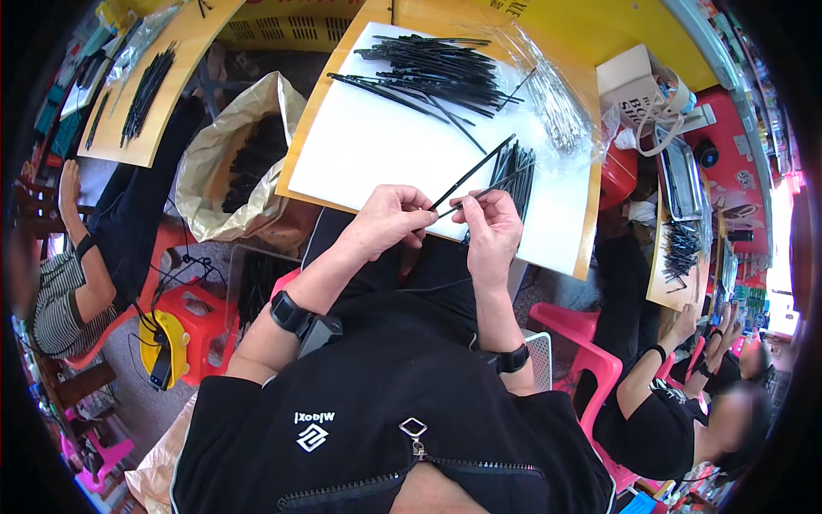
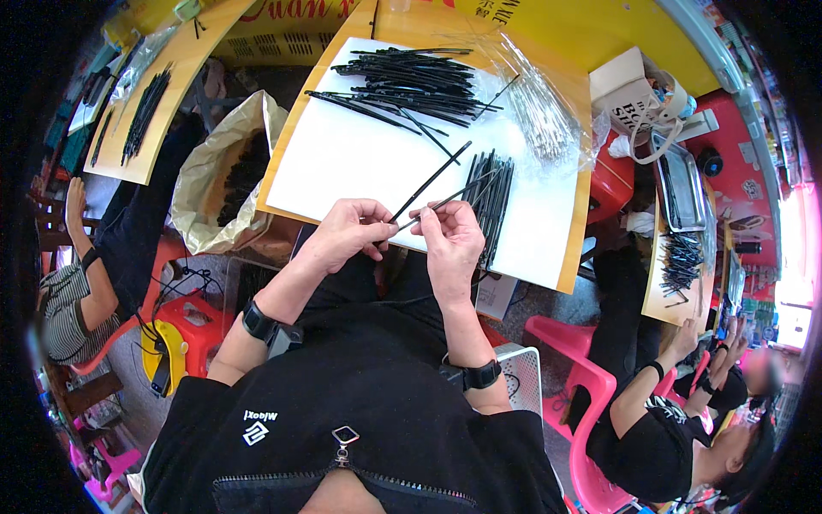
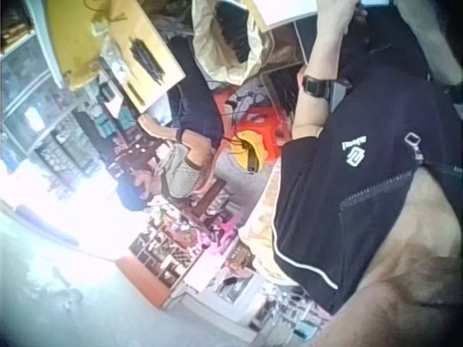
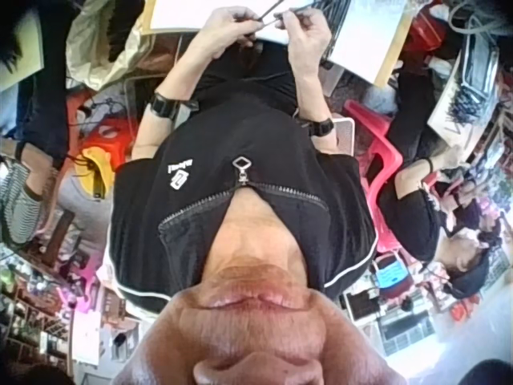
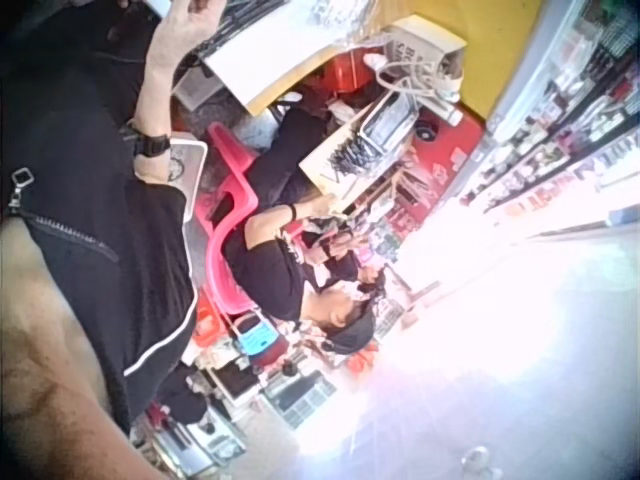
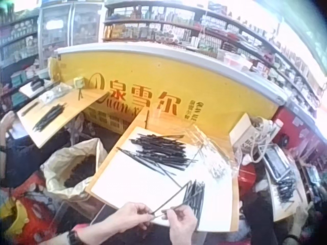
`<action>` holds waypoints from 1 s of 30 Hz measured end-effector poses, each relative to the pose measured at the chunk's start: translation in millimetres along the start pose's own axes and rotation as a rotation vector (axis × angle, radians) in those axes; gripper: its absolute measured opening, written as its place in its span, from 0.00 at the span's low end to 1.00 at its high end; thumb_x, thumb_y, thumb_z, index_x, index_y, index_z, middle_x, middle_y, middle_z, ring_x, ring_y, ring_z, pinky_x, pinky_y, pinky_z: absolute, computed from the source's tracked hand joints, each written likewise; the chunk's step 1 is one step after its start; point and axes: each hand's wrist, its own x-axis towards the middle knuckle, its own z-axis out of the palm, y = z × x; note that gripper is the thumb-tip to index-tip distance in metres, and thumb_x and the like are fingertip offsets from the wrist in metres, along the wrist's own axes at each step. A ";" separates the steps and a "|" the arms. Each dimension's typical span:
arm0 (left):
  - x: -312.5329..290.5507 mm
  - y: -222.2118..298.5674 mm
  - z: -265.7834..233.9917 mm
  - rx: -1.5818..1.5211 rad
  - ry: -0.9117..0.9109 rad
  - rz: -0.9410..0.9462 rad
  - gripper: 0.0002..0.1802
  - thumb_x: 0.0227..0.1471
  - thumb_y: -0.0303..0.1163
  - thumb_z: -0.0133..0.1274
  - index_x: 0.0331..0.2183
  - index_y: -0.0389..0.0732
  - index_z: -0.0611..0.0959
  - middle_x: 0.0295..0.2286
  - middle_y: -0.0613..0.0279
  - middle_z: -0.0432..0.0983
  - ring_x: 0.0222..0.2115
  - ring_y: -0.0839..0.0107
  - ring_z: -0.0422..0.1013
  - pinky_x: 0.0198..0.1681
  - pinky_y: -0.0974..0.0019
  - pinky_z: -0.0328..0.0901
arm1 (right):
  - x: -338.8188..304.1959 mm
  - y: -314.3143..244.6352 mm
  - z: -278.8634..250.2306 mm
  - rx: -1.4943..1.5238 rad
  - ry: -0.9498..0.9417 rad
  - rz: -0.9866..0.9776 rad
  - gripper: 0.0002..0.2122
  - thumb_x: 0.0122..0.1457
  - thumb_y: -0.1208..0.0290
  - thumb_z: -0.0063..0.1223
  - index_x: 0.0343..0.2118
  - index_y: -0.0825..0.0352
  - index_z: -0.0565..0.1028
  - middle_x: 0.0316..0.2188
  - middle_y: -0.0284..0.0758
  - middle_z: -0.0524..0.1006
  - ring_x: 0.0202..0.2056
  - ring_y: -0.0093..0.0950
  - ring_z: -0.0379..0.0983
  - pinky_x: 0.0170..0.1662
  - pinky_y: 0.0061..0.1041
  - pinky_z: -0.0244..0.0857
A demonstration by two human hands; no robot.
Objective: Assembling small black plastic components by hand at a workbench.
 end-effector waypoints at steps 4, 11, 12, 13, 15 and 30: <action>3.2 -1.3 2.2 0.069 -0.046 -0.051 0.10 0.48 0.29 0.55 0.33 0.33 0.78 0.23 0.64 0.73 0.23 0.78 0.71 0.23 0.77 0.68 | 2.8 11.6 -5.6 -0.032 0.020 0.005 0.03 0.56 0.80 0.49 0.32 0.73 0.70 0.27 0.38 0.75 0.24 0.17 0.69 0.30 0.14 0.63; 7.1 -4.7 1.7 0.280 -0.198 0.035 0.14 0.52 0.28 0.51 0.40 0.34 0.79 0.24 0.66 0.74 0.25 0.80 0.69 0.25 0.77 0.67 | 13.5 8.5 -10.2 -0.270 -0.045 0.058 0.11 0.56 0.75 0.52 0.40 0.76 0.73 0.29 0.34 0.77 0.28 0.16 0.70 0.32 0.14 0.64; 10.3 -5.1 2.0 0.374 -0.191 0.065 0.14 0.50 0.28 0.52 0.40 0.32 0.79 0.22 0.66 0.74 0.25 0.80 0.69 0.25 0.74 0.65 | 15.5 8.8 -13.6 -0.350 -0.011 0.010 0.12 0.57 0.74 0.52 0.40 0.77 0.73 0.31 0.34 0.77 0.29 0.15 0.70 0.33 0.13 0.64; 15.5 -5.7 3.4 0.377 -0.196 0.068 0.14 0.50 0.28 0.52 0.40 0.32 0.79 0.22 0.66 0.74 0.25 0.80 0.69 0.25 0.74 0.65 | 17.8 3.5 -19.1 -0.412 0.072 -0.050 0.10 0.57 0.74 0.50 0.39 0.75 0.74 0.31 0.32 0.76 0.28 0.16 0.70 0.32 0.15 0.64; 27.1 -6.0 9.0 0.624 -0.108 0.163 0.17 0.48 0.28 0.53 0.41 0.32 0.78 0.21 0.62 0.75 0.24 0.76 0.71 0.26 0.71 0.65 | 22.3 -10.7 -37.8 -0.326 0.173 -0.071 0.11 0.58 0.74 0.50 0.41 0.74 0.74 0.31 0.32 0.76 0.28 0.16 0.69 0.33 0.14 0.64; 88.1 29.4 9.5 1.242 0.305 0.466 0.11 0.47 0.29 0.49 0.36 0.38 0.78 0.34 0.52 0.70 0.37 0.52 0.69 0.39 0.56 0.66 | 24.3 -16.4 -92.5 -0.372 0.358 -0.124 0.09 0.58 0.79 0.47 0.41 0.75 0.73 0.33 0.34 0.76 0.30 0.17 0.68 0.36 0.15 0.64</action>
